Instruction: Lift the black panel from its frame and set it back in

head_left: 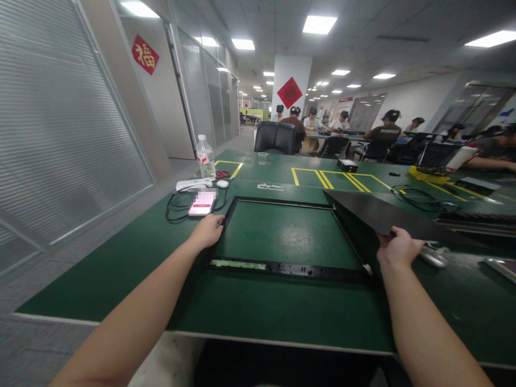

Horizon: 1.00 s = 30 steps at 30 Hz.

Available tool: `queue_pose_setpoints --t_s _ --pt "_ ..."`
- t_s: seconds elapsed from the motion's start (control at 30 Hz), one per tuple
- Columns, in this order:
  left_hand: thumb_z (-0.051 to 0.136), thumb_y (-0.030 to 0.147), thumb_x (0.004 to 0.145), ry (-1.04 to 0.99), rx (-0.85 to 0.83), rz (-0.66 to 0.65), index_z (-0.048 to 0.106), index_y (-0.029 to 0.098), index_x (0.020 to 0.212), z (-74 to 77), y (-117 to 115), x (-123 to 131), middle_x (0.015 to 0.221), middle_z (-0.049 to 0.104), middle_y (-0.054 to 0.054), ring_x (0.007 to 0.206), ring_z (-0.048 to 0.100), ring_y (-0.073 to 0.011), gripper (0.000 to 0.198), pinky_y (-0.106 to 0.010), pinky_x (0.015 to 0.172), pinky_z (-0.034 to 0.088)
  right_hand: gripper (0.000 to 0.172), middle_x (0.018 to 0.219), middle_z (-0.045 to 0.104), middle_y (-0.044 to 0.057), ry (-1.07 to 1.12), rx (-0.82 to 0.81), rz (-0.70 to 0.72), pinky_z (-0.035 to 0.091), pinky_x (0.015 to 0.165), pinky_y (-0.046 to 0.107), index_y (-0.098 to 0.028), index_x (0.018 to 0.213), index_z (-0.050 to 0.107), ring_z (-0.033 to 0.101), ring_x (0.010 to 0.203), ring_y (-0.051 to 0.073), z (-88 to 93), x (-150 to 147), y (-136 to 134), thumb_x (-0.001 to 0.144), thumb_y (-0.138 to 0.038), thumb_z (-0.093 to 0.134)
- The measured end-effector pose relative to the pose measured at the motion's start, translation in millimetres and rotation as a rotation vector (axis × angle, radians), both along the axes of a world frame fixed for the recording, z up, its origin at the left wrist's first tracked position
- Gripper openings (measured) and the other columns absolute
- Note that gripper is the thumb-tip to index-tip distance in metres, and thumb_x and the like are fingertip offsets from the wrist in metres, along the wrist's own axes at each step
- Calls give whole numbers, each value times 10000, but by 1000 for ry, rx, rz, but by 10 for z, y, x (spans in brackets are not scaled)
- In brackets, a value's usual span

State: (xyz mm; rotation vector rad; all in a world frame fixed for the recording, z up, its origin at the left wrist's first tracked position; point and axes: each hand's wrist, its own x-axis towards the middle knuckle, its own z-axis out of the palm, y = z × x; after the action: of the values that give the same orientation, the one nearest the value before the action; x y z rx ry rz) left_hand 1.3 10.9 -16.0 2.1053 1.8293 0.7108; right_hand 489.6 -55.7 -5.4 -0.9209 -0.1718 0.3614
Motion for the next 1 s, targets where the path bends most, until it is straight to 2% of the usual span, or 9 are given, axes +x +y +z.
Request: queue_pose_setpoints --t_s 0.13,0.3,0.47,0.6,1.0 --pt "579 145 753 29 -14 -8 791 205 928 15 -3 11 954 754 -136 847 682 -301 281 -346 771 492 532 1049 605 -61 4 -51 38 615 714 281 -293 990 350 675 893 131 -57 42 32 600 -18 586" --pt "575 150 758 45 -5 -25 790 211 926 20 5 10 940 763 -120 826 688 -285 279 -320 738 487 515 1023 588 -56 -22 -140 47 616 669 275 -288 964 329 677 875 137 -128 69 77 588 -50 589" --pt "579 147 740 38 -53 -33 785 196 1002 23 12 2 872 760 -89 810 686 -260 336 -300 727 486 482 1010 607 -75 89 -135 55 608 603 219 -276 953 351 671 824 105 -110 39 77 615 -6 562" --pt "593 156 759 55 -47 -30 779 185 1004 20 17 -1 902 761 -94 833 686 -257 309 -295 739 484 454 996 608 -84 132 -145 63 615 581 222 -273 953 364 672 802 101 -95 35 64 657 8 564" --pt "512 131 837 136 -51 -47 773 136 1107 52 -2 29 978 757 -141 826 693 -259 375 -308 742 489 458 985 597 -85 99 -189 85 599 549 239 -278 911 329 665 734 107 -191 139 85 641 -10 585"
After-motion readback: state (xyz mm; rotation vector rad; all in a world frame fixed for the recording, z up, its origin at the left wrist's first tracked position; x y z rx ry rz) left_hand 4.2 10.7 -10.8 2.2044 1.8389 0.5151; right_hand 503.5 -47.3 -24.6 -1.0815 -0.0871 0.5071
